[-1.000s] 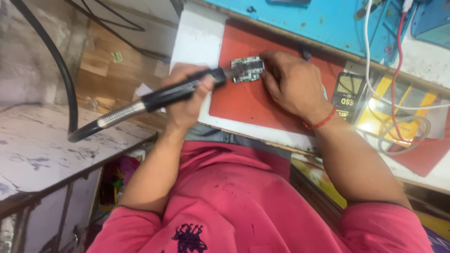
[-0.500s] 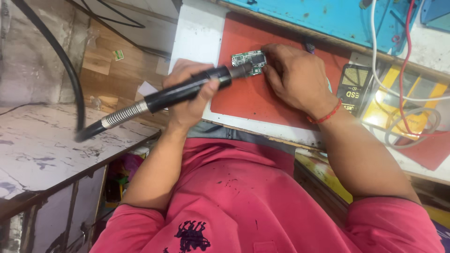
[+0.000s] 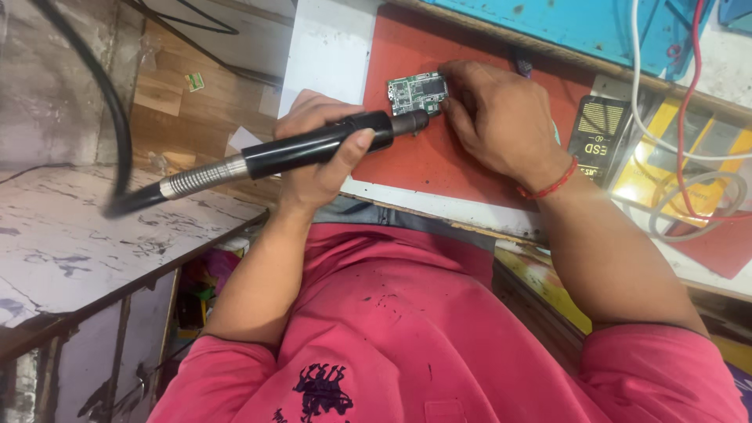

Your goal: The person uses a hot air gun to apply heat to a small green circuit board placed on a red mat. They hold the board steady with their left hand while directing the hot air nozzle with their right hand, moving the tool across the surface of the board.

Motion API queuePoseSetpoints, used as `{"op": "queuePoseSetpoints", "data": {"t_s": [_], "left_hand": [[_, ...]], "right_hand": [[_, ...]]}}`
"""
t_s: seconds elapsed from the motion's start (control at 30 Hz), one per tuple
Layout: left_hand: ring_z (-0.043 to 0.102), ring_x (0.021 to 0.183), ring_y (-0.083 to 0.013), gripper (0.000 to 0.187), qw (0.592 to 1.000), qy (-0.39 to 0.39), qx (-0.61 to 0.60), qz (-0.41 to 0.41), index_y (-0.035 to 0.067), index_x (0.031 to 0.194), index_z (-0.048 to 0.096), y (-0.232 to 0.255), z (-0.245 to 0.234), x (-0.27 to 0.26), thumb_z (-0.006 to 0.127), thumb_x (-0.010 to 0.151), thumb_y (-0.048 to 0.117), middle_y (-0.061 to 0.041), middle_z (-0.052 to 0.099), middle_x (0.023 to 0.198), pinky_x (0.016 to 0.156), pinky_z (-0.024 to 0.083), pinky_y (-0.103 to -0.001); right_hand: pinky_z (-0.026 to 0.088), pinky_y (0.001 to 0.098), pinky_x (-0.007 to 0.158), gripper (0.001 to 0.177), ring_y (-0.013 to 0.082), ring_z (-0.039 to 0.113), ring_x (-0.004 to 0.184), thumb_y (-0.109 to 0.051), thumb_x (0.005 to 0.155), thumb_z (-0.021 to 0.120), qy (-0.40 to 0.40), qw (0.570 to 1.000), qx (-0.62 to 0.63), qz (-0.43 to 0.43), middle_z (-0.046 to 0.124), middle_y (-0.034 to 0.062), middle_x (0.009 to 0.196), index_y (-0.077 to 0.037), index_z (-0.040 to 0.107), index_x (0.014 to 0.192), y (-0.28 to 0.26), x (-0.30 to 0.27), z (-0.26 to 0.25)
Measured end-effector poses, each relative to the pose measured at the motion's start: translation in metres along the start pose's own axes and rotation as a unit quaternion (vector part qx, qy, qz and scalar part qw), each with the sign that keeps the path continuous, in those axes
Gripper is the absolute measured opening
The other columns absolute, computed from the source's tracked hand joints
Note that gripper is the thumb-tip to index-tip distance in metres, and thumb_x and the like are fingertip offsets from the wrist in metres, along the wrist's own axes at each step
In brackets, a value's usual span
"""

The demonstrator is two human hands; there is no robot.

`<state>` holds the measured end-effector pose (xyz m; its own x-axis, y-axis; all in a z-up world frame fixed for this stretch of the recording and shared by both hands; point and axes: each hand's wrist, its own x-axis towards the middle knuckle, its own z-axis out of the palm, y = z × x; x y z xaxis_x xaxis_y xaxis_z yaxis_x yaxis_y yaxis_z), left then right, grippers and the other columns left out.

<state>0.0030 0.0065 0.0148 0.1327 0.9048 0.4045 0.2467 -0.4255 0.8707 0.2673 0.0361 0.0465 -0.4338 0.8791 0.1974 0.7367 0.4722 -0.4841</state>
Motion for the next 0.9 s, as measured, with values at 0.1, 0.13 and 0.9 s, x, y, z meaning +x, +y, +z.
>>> {"op": "queuePoseSetpoints", "data": {"t_s": [0.1,0.13,0.9], "left_hand": [[0.064,0.089,-0.0215,0.029,1.000,0.005,-0.008,-0.020,0.002,0.101,0.075,0.0014,-0.0027,-0.0002,0.074,0.096,0.031,-0.009,0.073,0.094,0.086,0.051,-0.033],[0.064,0.091,-0.0221,0.030,1.000,0.013,-0.010,-0.018,0.002,0.102,0.074,0.0014,-0.0029,0.0001,0.075,0.096,0.031,-0.009,0.073,0.094,0.087,0.051,-0.033],[0.064,0.095,-0.0223,0.027,1.000,-0.001,-0.001,-0.011,0.002,0.102,0.075,0.0041,-0.0019,0.0022,0.077,0.096,0.028,-0.009,0.074,0.097,0.086,0.051,-0.032]], "right_hand": [[0.054,0.0442,0.078,0.033,0.0348,0.070,0.096,-0.012,0.097,0.072,0.004,1.000,-0.002,-0.005,0.073,0.0124,0.109,-0.007,0.065,0.128,0.0000,-0.0003,0.0001],[0.054,0.0441,0.078,0.033,0.0343,0.070,0.096,-0.012,0.097,0.072,0.000,1.000,0.002,0.002,0.073,0.0121,0.108,-0.007,0.065,0.128,0.0001,-0.0006,0.0007],[0.054,0.0438,0.076,0.033,0.0333,0.070,0.094,-0.012,0.097,0.073,-0.005,1.000,-0.005,0.000,0.073,0.0106,0.107,-0.007,0.064,0.128,0.0026,-0.0023,0.0017]]}}
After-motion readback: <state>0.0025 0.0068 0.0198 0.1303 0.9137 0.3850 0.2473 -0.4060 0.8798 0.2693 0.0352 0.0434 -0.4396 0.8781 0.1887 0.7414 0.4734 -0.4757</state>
